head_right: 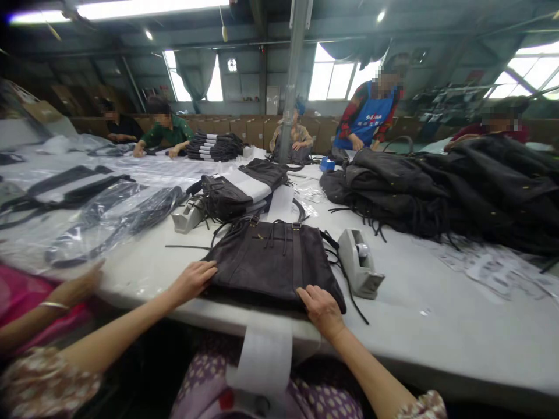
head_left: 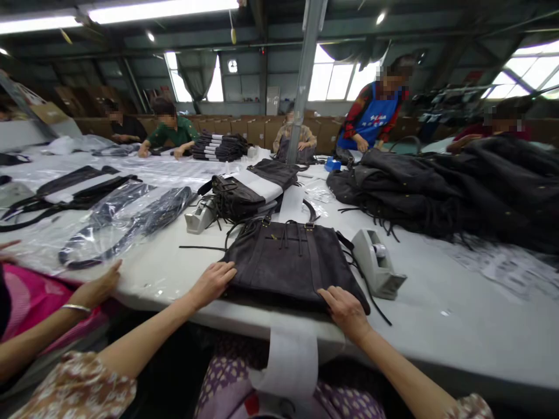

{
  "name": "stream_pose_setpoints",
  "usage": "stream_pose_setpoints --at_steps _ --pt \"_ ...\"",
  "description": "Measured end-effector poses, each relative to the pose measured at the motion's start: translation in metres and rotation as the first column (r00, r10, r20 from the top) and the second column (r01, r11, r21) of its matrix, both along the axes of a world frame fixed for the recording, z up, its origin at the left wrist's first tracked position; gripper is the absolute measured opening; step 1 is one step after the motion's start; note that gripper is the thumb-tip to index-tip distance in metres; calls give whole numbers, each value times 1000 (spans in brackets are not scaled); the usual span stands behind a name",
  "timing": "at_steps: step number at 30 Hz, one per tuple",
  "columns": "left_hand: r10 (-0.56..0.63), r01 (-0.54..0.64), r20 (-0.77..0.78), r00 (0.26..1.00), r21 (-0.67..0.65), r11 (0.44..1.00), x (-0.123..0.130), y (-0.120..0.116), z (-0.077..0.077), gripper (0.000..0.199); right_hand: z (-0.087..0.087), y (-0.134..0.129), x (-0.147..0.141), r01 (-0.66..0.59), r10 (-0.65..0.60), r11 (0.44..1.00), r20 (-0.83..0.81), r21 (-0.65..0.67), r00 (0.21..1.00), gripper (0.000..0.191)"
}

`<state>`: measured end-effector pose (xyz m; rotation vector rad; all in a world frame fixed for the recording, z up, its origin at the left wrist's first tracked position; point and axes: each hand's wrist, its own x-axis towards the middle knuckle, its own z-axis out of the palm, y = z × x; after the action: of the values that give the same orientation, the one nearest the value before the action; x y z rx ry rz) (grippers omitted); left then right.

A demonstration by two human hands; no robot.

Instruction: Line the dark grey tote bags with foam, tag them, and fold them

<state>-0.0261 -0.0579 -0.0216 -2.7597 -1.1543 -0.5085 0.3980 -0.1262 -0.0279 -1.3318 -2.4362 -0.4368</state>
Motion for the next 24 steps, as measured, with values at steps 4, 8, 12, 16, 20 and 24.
stream_pose_setpoints --at_steps 4,8,12,16,20,24 --pt "73 -41 145 987 -211 977 -8 18 37 80 3 4 1 26 -27 999 -34 -26 999 30" --pt "291 -35 353 889 -582 813 -14 17 51 99 -1 6 2 31 -33 998 -52 -46 998 28" --pt "554 117 404 728 -869 481 -16 22 60 71 -1 6 2 42 -44 998 -52 -51 998 27" --pt "716 36 183 674 -976 216 -6 58 74 62 2 4 -1 56 -57 997 -29 -60 998 29" --pt "767 -26 27 641 -998 57 15 97 75 61 2 3 -2 61 -63 997 -31 -51 998 27" --pt "821 39 227 524 -969 243 25 95 53 53 -2 2 -2 72 -74 997 -63 -28 995 28"
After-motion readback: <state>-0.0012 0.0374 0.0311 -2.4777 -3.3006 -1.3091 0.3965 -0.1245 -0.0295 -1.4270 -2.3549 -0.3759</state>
